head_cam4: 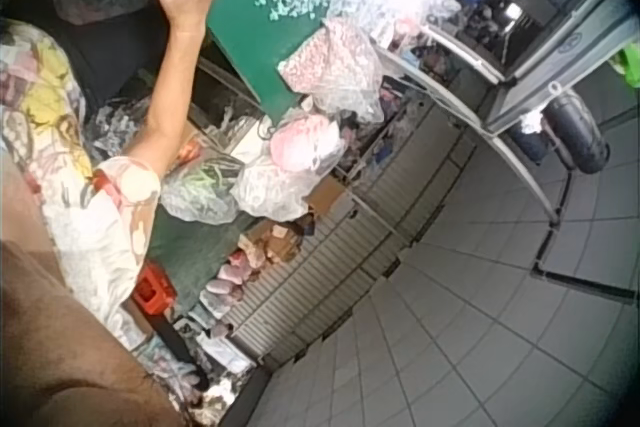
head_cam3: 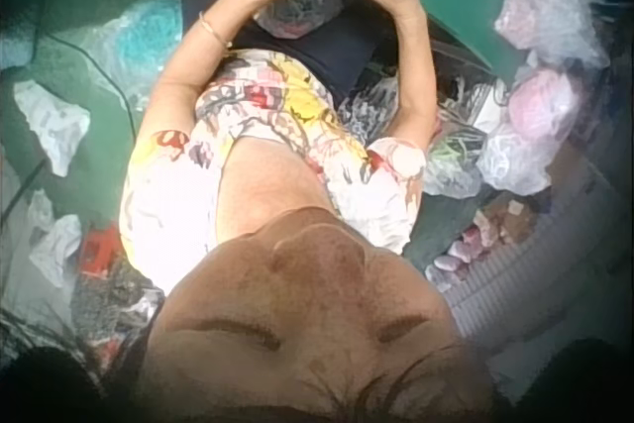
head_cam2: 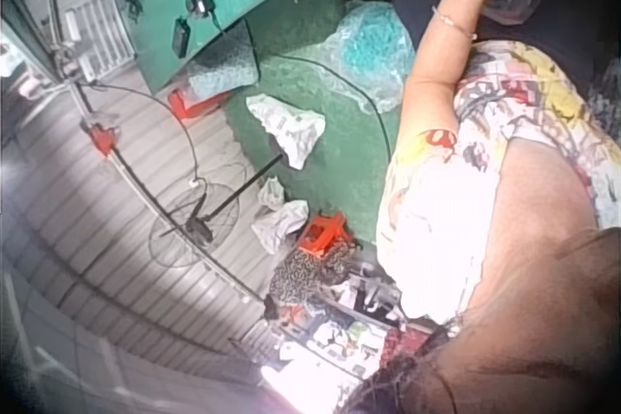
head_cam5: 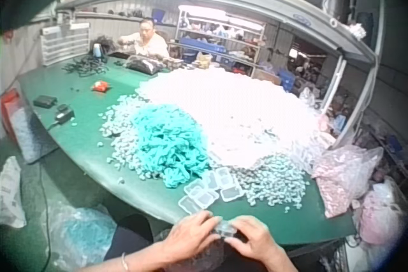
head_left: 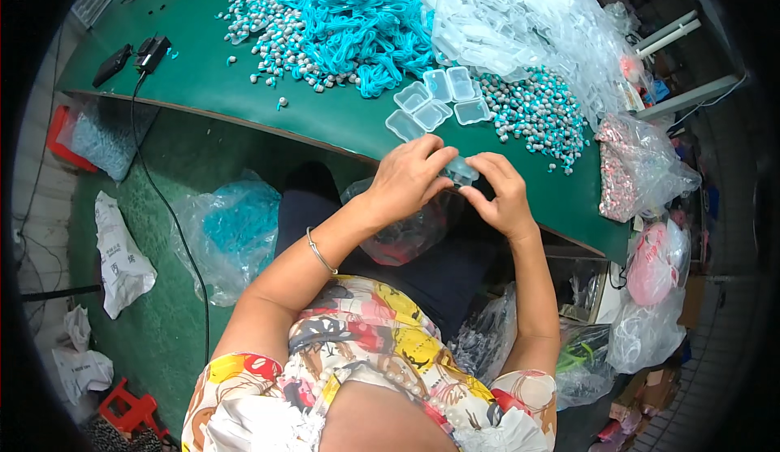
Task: The person sits at a green workbench and repeatedly picks up small teal and white beads, placing them into small clear plastic containers. The person then closes the containers and sets them aside on the table. The task involves sorting and packaging loose beads into individual units.
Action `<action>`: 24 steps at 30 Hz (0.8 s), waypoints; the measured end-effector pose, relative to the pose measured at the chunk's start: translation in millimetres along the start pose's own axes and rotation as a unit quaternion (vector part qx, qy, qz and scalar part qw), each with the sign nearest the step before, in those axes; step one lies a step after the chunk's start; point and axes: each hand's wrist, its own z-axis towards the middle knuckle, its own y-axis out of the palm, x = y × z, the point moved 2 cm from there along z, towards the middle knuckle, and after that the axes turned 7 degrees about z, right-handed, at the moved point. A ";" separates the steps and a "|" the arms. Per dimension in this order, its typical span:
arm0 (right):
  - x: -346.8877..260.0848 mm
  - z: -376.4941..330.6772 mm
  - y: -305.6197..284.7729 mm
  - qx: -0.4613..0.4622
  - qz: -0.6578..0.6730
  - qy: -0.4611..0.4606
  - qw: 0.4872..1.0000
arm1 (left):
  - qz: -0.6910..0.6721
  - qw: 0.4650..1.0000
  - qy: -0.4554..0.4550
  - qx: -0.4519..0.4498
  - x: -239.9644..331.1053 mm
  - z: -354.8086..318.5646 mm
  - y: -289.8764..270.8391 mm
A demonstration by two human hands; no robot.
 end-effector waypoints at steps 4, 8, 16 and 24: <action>-1.0 -4.8 13.1 0.012 -0.020 -0.003 1.000 | 0.007 1.000 0.012 -0.016 1.3 0.8 1.9; -3.7 -5.5 16.5 0.002 0.028 0.023 0.999 | -0.008 0.999 0.029 -0.014 -0.6 -4.8 2.9; -4.7 31.8 15.0 -0.089 0.236 0.053 0.966 | -0.040 0.998 -0.003 0.051 2.9 -31.3 -12.5; 13.4 67.7 46.0 0.059 -0.159 -0.059 0.984 | 0.052 0.984 -0.006 -0.172 -7.6 -68.9 50.9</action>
